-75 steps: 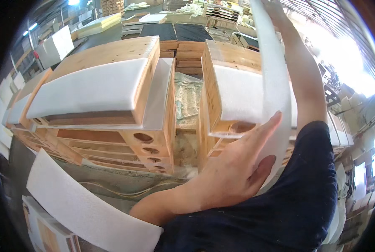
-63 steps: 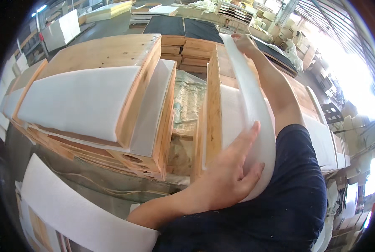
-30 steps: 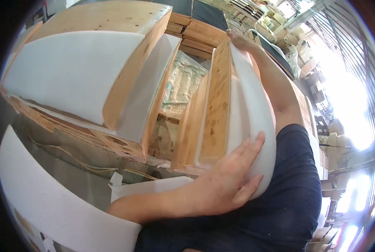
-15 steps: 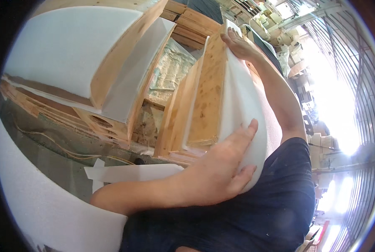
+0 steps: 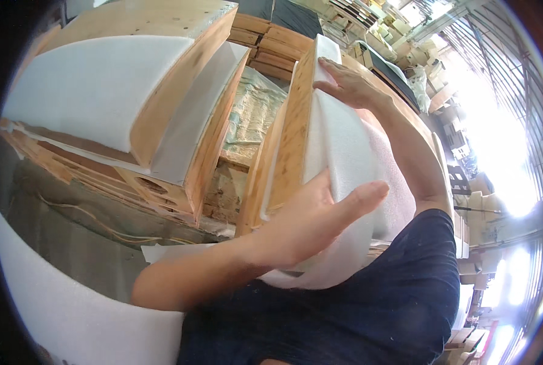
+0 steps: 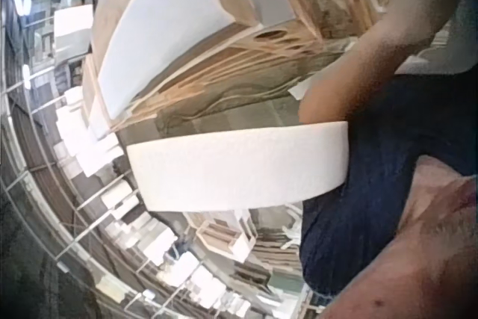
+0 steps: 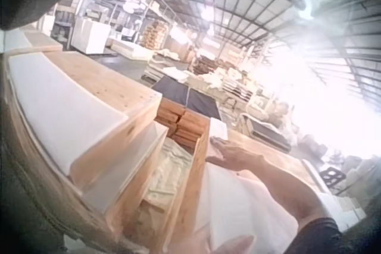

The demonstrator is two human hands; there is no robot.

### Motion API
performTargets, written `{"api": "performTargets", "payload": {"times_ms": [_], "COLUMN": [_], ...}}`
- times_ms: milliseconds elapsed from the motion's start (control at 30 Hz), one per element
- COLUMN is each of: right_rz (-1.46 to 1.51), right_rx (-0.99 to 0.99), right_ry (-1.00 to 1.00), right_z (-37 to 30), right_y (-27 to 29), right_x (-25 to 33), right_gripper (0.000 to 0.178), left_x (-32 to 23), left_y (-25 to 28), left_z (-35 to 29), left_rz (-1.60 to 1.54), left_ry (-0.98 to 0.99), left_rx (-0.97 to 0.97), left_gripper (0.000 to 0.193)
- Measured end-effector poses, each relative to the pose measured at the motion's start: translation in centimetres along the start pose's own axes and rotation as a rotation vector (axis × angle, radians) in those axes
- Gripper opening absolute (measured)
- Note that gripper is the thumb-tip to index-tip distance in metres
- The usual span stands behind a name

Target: The person places white foam padding onto wooden furniture frames and uses a pneumatic nail gun to secure the foam. The person also picks up and stacks additional foam pieces.

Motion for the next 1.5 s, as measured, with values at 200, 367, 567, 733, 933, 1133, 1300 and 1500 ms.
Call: {"api": "performTargets", "payload": {"times_ms": [200,367,567,733,933,1133,1300,1500], "right_rz": [0.025,-0.062,0.204,1.231,1.602,1.241,1.112,1.642], "right_rx": [-0.014,0.005,-0.043,-0.092,-0.195,-0.48,-0.871,-0.972], "right_ry": [0.023,-0.02,-0.031,0.245,0.705,0.628,0.38,0.45], "right_z": [-0.9,-2.2,-2.5,-6.0,-8.1,-4.1,2.5,12.9], "right_y": [0.1,0.6,2.2,7.9,17.8,24.2,32.3,37.5], "right_x": [0.4,0.4,1.6,4.9,22.6,36.9,37.9,23.3], "right_gripper": [0.094,0.095,0.076,0.077,0.111,0.065,0.029,0.02], "left_x": [0.8,3.8,2.2,-5.1,-9.4,-15.1,-16.2,-19.1], "left_y": [-0.8,-8.3,-9.0,-0.4,5.8,12.0,13.9,19.7], "left_z": [0.9,0.4,-0.8,-6.4,-13.5,-24.2,-28.2,-32.9], "left_rz": [0.396,1.247,0.871,0.641,0.399,0.327,0.385,0.443], "left_ry": [-0.083,-0.277,-0.166,-0.315,-0.201,-0.245,-0.321,-0.385], "left_rx": [-0.066,0.311,0.348,0.008,-0.236,-0.378,-0.266,-0.419], "left_gripper": [0.048,0.05,0.054,0.043,0.036,0.028,0.027,0.032]}}
Point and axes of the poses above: each hand's wrist, its own z-axis towards the middle knuckle, its own y-axis out of the back of the hand, x = y × z, the point moved 9 cm from there along z, towards the middle knuckle, and after that the axes turned 3 degrees about y, right-handed, at the moved point
